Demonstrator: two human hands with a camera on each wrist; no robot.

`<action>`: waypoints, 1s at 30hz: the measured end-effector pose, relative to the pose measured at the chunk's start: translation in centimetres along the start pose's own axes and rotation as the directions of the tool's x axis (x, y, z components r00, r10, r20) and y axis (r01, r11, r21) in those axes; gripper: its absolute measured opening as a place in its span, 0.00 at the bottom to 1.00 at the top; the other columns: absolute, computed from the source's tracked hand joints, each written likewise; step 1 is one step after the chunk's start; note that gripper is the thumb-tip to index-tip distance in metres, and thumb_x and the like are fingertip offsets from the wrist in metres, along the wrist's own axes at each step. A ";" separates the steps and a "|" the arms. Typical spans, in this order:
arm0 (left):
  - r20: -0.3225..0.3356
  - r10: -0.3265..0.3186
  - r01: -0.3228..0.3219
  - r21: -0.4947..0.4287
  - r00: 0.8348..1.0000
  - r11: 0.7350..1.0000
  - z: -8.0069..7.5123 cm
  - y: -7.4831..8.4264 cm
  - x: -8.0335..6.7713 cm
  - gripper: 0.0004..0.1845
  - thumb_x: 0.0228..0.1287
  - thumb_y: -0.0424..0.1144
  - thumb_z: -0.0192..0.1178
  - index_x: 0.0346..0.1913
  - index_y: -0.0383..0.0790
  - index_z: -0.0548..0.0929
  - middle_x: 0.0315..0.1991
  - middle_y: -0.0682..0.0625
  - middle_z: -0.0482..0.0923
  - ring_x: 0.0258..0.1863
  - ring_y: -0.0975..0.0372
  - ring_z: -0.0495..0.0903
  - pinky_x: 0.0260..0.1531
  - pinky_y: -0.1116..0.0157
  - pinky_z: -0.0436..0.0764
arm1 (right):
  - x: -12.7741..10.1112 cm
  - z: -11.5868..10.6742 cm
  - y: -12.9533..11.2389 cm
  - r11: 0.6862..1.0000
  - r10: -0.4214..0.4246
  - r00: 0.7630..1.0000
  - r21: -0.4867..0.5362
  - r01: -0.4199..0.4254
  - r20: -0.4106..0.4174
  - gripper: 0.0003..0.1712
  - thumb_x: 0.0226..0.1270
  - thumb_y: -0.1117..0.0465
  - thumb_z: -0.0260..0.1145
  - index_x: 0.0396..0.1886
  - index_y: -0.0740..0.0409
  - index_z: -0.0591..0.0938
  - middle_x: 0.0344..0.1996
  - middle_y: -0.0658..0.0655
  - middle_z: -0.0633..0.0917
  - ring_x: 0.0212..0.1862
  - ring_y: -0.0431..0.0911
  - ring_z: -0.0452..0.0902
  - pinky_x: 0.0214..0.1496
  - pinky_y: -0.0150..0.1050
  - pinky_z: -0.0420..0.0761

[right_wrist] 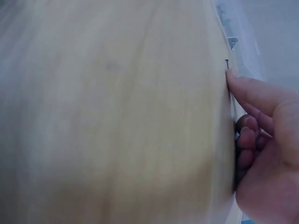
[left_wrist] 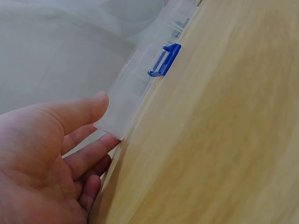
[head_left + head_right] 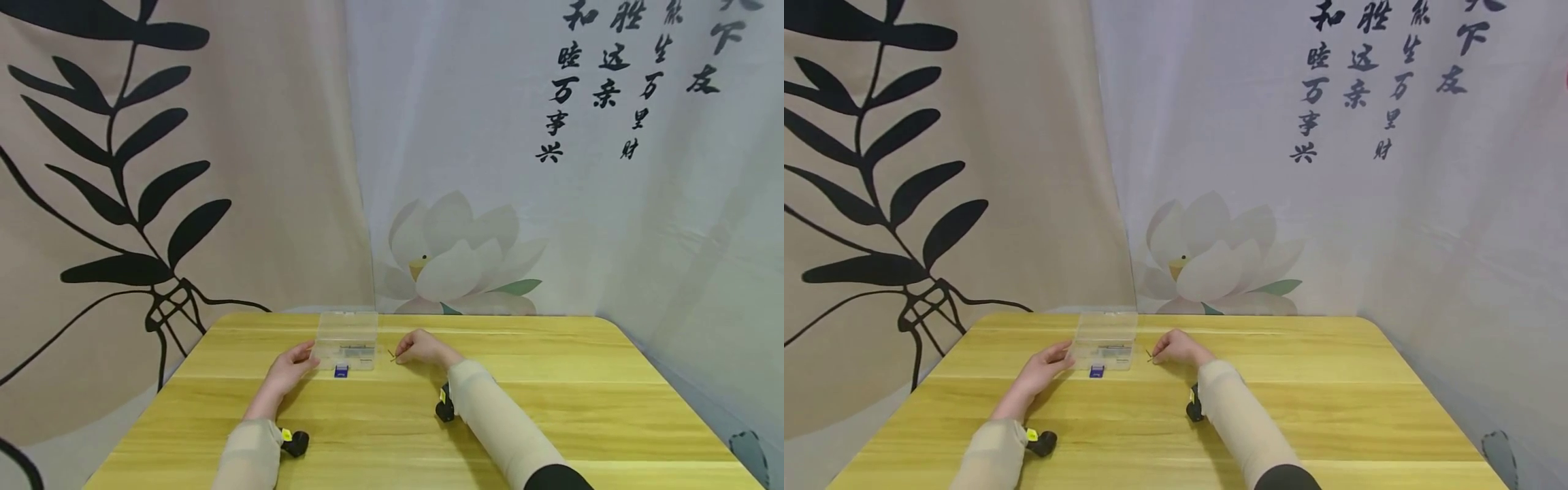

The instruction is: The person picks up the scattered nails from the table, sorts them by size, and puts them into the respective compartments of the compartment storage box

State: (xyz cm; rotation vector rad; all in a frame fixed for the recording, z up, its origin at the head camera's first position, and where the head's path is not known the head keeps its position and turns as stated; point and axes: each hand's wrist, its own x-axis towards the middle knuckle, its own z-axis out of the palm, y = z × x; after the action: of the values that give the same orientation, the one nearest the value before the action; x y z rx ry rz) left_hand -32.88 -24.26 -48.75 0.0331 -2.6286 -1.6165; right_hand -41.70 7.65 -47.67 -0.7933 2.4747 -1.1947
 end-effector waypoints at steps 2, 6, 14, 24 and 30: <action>0.003 0.000 0.000 -0.005 1.000 1.000 0.0 0.0 0.0 0.29 0.70 0.38 0.58 0.71 0.35 0.66 0.63 0.31 0.68 0.62 0.40 0.66 0.60 0.44 0.67 | 0.0 -0.1 0.2 0.999 -0.036 0.999 -0.003 0.036 0.016 0.03 0.59 0.64 0.71 0.32 0.59 0.87 0.29 0.49 0.86 0.33 0.40 0.77 0.42 0.36 0.76; 0.004 -0.001 0.001 -0.004 1.000 1.000 0.0 0.0 -0.1 0.29 0.70 0.38 0.58 0.71 0.35 0.66 0.63 0.31 0.68 0.62 0.41 0.66 0.60 0.44 0.67 | -0.1 -0.1 0.1 0.999 -0.043 0.999 0.001 0.043 0.026 0.02 0.60 0.63 0.71 0.31 0.58 0.87 0.28 0.48 0.86 0.31 0.40 0.76 0.39 0.35 0.76; 0.003 0.002 -0.002 0.002 1.000 1.000 0.0 0.0 0.1 0.29 0.70 0.39 0.59 0.71 0.35 0.66 0.62 0.32 0.70 0.61 0.41 0.68 0.59 0.44 0.67 | 0.0 0.1 -0.1 0.999 0.012 1.000 -0.048 -0.012 0.004 0.04 0.61 0.66 0.69 0.34 0.63 0.87 0.30 0.50 0.85 0.31 0.38 0.72 0.40 0.33 0.72; 0.006 0.005 -0.005 0.005 1.000 1.000 0.1 0.1 0.2 0.29 0.70 0.40 0.59 0.71 0.36 0.66 0.62 0.32 0.70 0.62 0.41 0.67 0.59 0.44 0.67 | -0.7 -0.2 0.1 1.000 -0.013 1.000 -0.003 0.013 0.015 0.06 0.65 0.65 0.66 0.35 0.64 0.86 0.32 0.51 0.85 0.34 0.39 0.74 0.44 0.35 0.75; 0.005 0.007 -0.007 0.014 1.000 1.000 0.1 0.0 0.1 0.29 0.70 0.39 0.58 0.71 0.35 0.66 0.63 0.31 0.69 0.62 0.40 0.67 0.60 0.44 0.67 | -0.7 -0.5 0.1 1.000 -0.017 0.998 0.015 0.016 0.065 0.08 0.67 0.64 0.64 0.38 0.64 0.86 0.32 0.49 0.85 0.36 0.38 0.75 0.46 0.35 0.75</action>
State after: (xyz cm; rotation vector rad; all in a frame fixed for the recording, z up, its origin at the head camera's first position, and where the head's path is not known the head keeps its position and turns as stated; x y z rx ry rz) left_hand -32.97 -24.15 -48.77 0.0202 -2.6403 -1.5985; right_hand -41.47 8.47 -47.44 -0.8367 2.4091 -1.1712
